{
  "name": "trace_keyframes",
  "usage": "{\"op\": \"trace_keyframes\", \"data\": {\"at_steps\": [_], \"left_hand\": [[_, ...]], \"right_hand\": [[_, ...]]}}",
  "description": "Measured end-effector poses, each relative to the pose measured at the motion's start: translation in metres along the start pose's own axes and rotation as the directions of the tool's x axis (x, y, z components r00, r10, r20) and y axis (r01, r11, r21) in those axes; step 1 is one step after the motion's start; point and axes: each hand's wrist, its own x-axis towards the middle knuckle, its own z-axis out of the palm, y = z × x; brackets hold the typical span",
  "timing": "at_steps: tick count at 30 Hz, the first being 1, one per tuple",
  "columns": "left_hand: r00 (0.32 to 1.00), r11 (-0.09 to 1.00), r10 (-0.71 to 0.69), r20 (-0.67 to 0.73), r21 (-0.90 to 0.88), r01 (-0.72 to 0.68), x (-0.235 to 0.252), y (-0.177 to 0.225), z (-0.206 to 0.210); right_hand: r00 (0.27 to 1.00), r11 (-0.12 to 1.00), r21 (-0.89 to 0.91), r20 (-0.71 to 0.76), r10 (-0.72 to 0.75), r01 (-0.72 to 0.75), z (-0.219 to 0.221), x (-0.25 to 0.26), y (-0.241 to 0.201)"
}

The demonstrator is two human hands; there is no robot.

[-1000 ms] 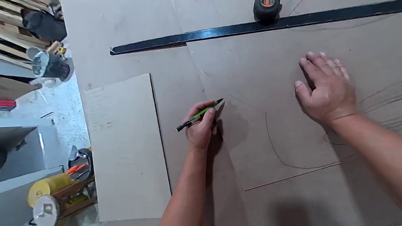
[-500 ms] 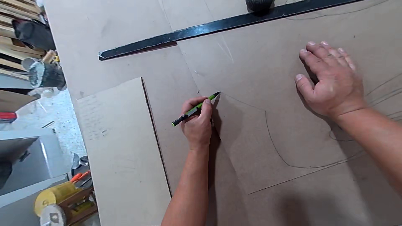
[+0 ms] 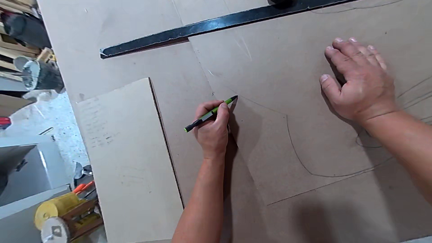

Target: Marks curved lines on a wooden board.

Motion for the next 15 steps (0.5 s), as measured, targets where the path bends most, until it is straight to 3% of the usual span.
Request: {"op": "trace_keyframes", "data": {"at_steps": [15], "left_hand": [[0.999, 1.0, -0.017, 0.041, -0.023, 0.018, -0.018, 0.006, -0.003]], "right_hand": [[1.0, 1.0, -0.002, 0.004, 0.001, -0.001, 0.001, 0.001, 0.001]]}}
